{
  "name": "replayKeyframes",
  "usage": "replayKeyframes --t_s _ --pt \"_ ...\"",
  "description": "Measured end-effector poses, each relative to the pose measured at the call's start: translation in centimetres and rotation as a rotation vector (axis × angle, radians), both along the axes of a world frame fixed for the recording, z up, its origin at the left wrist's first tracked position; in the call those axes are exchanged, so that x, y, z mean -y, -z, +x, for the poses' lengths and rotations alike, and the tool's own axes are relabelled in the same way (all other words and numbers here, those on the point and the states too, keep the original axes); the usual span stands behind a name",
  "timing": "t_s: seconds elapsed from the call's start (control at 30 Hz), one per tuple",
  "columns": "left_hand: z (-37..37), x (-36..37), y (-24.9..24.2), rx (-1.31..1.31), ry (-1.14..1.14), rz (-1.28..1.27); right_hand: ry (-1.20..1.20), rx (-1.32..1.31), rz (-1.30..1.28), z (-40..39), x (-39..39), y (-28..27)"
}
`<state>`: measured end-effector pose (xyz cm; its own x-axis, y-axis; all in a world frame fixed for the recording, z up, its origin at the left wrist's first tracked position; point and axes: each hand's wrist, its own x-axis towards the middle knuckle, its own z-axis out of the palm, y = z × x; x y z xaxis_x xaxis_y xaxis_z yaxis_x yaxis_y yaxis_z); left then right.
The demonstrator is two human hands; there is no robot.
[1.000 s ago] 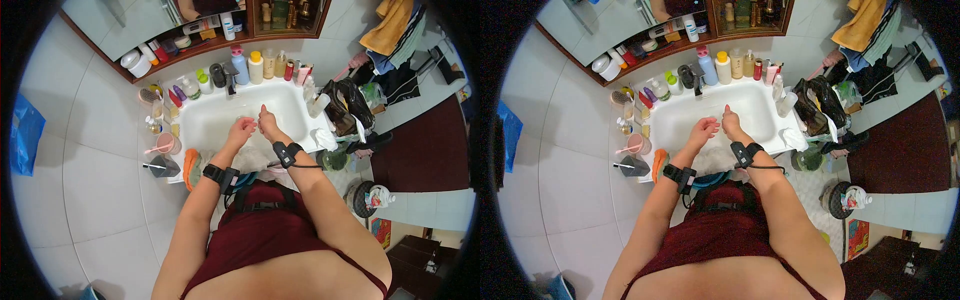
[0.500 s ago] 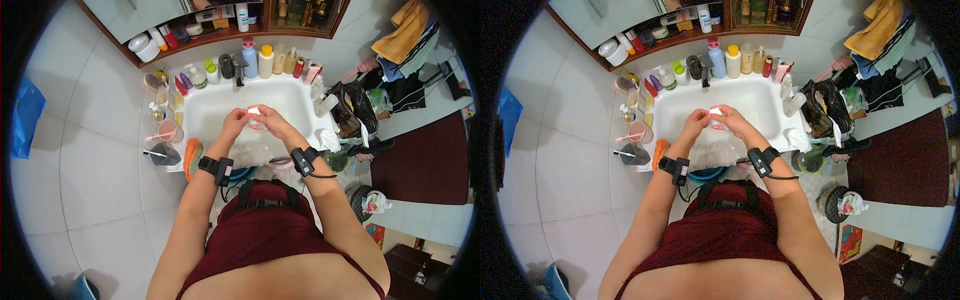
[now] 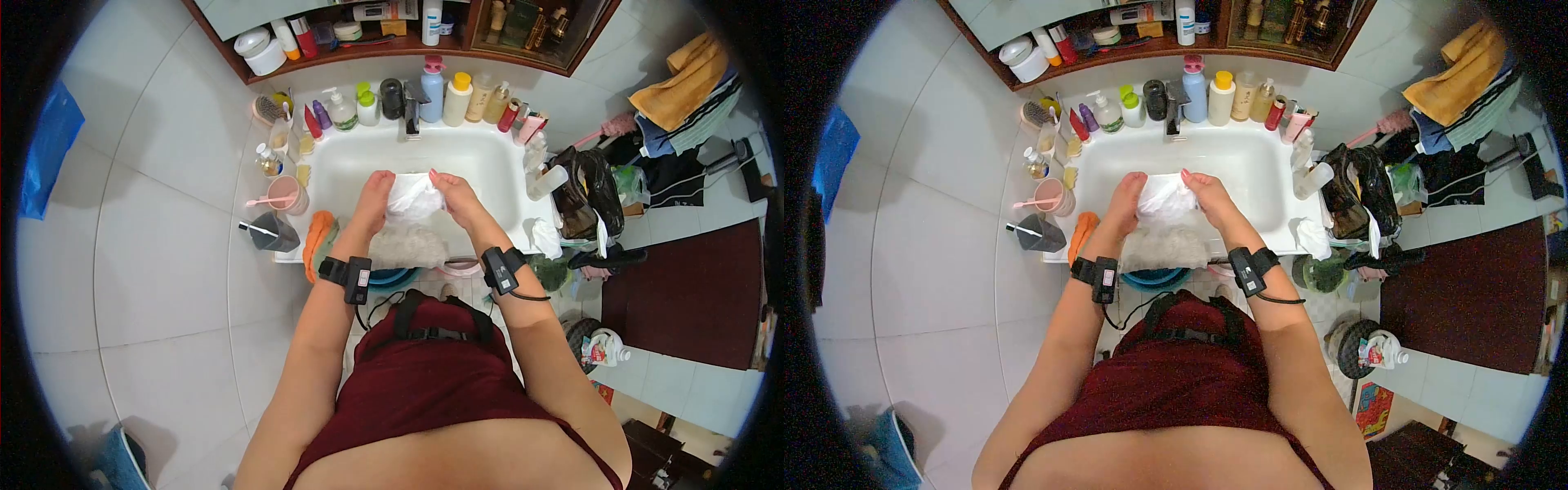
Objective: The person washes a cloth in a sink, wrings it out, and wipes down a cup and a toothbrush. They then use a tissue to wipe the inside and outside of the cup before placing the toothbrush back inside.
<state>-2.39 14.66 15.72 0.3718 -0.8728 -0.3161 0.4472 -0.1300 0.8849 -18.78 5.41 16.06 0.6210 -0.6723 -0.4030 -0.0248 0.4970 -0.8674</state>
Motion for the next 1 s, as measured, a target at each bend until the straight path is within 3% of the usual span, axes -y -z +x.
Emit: replayKeyframes --t_s 0.13,0.23,0.33,0.43,0.53,0.63,0.73,0.83,0.93,0.97,1.0 --pt "0.7 -0.6 -2.3 -0.026 -0.042 0.035 -0.043 -0.004 0.087 -0.7 0.0 -0.9" --pt "1.8 -1.4 -2.4 0.070 0.018 -0.077 -0.302 -0.210 -0.129 -1.4 -0.5 -1.7" --pt "2.6 -1.7 -2.4 0.100 0.025 -0.102 -0.228 0.028 -0.141 -1.8 0.3 -0.9" --pt "2.5 -1.6 -2.3 0.207 0.096 -0.090 -0.232 -0.121 -0.241 -1.2 0.7 -0.8" --pt "2.7 -1.6 -2.2 0.406 0.139 -0.013 -0.005 0.130 -0.249 -0.8 0.8 -2.5" --pt "2.8 -1.3 -2.3 0.481 0.101 0.080 -0.151 -0.319 -1.024 -0.6 2.1 0.6" --pt "2.4 -1.0 -3.2 0.596 0.071 -0.014 0.081 -0.488 -0.996 0.0 2.5 -1.3" --pt "1.2 -0.6 -4.4 0.583 0.037 -0.111 -0.029 -0.584 -1.042 0.5 2.1 -1.5" --pt "2.0 0.3 -3.7 0.778 0.009 -0.127 -0.067 -0.314 -0.635 0.2 3.4 -1.6" --pt "2.4 0.3 -3.5 0.773 0.001 -0.096 0.088 -0.208 -0.442 0.3 4.0 -1.7" --pt "2.7 0.4 -3.7 0.769 -0.010 -0.066 -0.011 -0.286 -0.607 0.4 4.3 -1.4"
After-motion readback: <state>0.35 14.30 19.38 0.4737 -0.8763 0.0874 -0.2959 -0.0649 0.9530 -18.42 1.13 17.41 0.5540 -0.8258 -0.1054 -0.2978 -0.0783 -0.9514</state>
